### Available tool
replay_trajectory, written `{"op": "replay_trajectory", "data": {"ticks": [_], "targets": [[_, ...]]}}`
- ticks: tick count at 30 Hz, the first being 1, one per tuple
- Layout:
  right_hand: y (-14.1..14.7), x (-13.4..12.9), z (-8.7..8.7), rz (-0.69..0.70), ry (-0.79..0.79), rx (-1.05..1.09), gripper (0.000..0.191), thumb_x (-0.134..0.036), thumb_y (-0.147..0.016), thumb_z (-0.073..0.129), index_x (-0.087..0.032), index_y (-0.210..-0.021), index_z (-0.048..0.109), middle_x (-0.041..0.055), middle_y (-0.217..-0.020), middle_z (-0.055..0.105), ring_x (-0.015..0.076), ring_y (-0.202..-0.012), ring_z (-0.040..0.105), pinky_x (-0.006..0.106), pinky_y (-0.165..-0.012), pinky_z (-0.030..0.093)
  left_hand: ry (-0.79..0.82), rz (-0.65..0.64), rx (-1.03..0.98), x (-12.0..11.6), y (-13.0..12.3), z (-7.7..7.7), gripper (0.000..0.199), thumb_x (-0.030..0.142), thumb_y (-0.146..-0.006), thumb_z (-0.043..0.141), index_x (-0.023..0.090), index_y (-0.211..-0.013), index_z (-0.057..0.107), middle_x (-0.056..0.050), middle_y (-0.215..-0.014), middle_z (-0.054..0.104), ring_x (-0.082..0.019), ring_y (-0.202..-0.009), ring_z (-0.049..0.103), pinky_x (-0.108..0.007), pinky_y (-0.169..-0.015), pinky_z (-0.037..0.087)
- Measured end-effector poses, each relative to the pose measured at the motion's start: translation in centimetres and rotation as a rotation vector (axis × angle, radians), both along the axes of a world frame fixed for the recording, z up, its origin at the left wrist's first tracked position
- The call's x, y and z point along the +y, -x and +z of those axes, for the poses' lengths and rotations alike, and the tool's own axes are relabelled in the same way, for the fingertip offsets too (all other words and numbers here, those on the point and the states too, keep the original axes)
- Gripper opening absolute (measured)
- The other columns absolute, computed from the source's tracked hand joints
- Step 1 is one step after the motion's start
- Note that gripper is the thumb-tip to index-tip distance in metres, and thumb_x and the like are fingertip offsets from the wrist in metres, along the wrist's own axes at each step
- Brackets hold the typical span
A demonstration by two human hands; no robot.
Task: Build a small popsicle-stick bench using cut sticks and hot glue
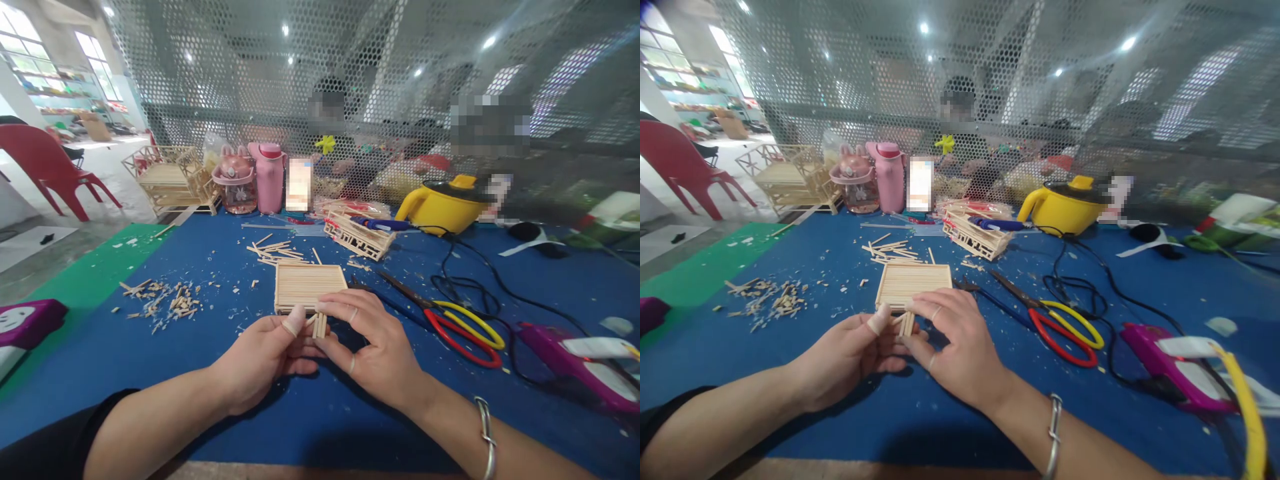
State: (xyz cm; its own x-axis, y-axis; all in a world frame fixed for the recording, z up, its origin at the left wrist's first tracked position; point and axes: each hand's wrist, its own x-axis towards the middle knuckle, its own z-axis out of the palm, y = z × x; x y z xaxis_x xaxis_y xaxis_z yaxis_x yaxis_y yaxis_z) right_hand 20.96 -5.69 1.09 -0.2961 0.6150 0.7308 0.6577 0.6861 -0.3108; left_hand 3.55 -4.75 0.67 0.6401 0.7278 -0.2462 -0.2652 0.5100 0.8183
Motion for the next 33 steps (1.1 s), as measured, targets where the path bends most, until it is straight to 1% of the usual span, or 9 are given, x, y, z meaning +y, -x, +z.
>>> {"op": "replay_trajectory", "data": {"ticks": [3,6,9,14,18,22,26,29,33], "targets": [[0.0,0.0,0.0,-0.006,0.018,-0.009,0.026,-0.022,-0.074,0.067,-0.022,-0.099,0.063,0.0052,-0.097,0.07,0.0192,-0.094,0.063,0.038,-0.085,0.049,0.046,0.031,0.003,0.0,-0.1,0.3,0.045,0.052,-0.081,0.054,0.01,-0.09,0.068,-0.011,-0.087,0.069,-0.013,-0.076,0.062,-0.022,-0.067,0.046],[0.1,-0.1,0.0,-0.001,0.038,-0.009,0.024,-0.022,-0.073,0.067,-0.023,-0.097,0.063,0.0051,-0.097,0.07,0.0198,-0.093,0.063,0.039,-0.084,0.049,0.014,0.02,0.054,-0.1,-0.2,0.4,0.039,0.048,-0.079,0.06,0.01,-0.085,0.068,-0.011,-0.084,0.069,-0.013,-0.076,0.062,-0.021,-0.069,0.045],[-0.1,-0.1,0.3,0.007,0.058,-0.013,0.025,-0.02,-0.072,0.067,-0.023,-0.097,0.063,0.0053,-0.097,0.07,0.0203,-0.094,0.063,0.039,-0.085,0.049,-0.051,0.007,0.203,0.1,0.0,0.4,0.039,0.048,-0.078,0.06,0.01,-0.082,0.068,-0.009,-0.077,0.068,-0.014,-0.074,0.061,-0.023,-0.068,0.044],[-1.2,0.2,0.8,-0.043,0.124,0.064,0.026,-0.023,-0.073,0.066,-0.022,-0.098,0.062,0.006,-0.094,0.068,0.0204,-0.091,0.063,0.036,-0.082,0.051,-0.571,0.152,0.591,0.9,1.2,0.4,0.039,0.046,-0.085,0.048,0.014,-0.086,0.07,-0.005,-0.073,0.067,-0.015,-0.068,0.057,-0.025,-0.065,0.041],[-2.0,0.6,0.8,-0.13,0.205,0.113,0.023,-0.025,-0.074,0.065,-0.02,-0.097,0.062,0.0058,-0.094,0.066,0.0187,-0.087,0.062,0.033,-0.081,0.051,-0.846,0.13,0.816,1.4,1.8,0.7,0.034,0.038,-0.087,0.045,0.016,-0.084,0.072,-0.002,-0.069,0.067,-0.015,-0.062,0.055,-0.024,-0.058,0.038],[-2.4,0.8,0.8,-0.13,0.281,0.191,0.022,-0.027,-0.074,0.064,-0.019,-0.094,0.062,0.003,-0.081,0.065,0.0152,-0.072,0.06,0.029,-0.069,0.051,-1.011,0.104,0.886,1.4,2.0,0.9,0.027,0.033,-0.086,0.048,0.019,-0.091,0.071,-0.003,-0.085,0.072,-0.017,-0.075,0.061,-0.024,-0.068,0.043],[-2.7,1.0,0.7,-0.051,0.544,0.296,0.025,-0.032,-0.075,0.062,-0.016,-0.094,0.061,-0.0005,-0.065,0.062,0.0107,-0.054,0.054,0.023,-0.051,0.047,-1.116,0.036,1.006,1.5,2.1,0.5,0.025,0.029,-0.086,0.048,0.02,-0.095,0.069,-0.005,-0.094,0.071,-0.019,-0.085,0.063,-0.028,-0.077,0.045],[-2.7,1.1,0.6,-0.017,0.665,0.274,0.026,-0.034,-0.074,0.063,-0.016,-0.093,0.061,-0.0008,-0.063,0.062,0.0098,-0.052,0.052,0.022,-0.051,0.046,-1.174,0.05,1.055,1.6,1.9,0.0,0.027,0.027,-0.086,0.047,0.019,-0.102,0.067,-0.006,-0.101,0.069,-0.02,-0.091,0.063,-0.03,-0.083,0.046],[-2.6,1.3,0.5,-0.003,0.688,0.274,0.023,-0.033,-0.073,0.063,-0.016,-0.089,0.061,-0.0002,-0.066,0.063,0.0104,-0.056,0.054,0.023,-0.054,0.046,-1.304,0.071,1.122,1.8,1.4,-0.1,0.027,0.023,-0.089,0.043,0.021,-0.105,0.066,-0.007,-0.107,0.066,-0.019,-0.096,0.062,-0.029,-0.084,0.047]]}}
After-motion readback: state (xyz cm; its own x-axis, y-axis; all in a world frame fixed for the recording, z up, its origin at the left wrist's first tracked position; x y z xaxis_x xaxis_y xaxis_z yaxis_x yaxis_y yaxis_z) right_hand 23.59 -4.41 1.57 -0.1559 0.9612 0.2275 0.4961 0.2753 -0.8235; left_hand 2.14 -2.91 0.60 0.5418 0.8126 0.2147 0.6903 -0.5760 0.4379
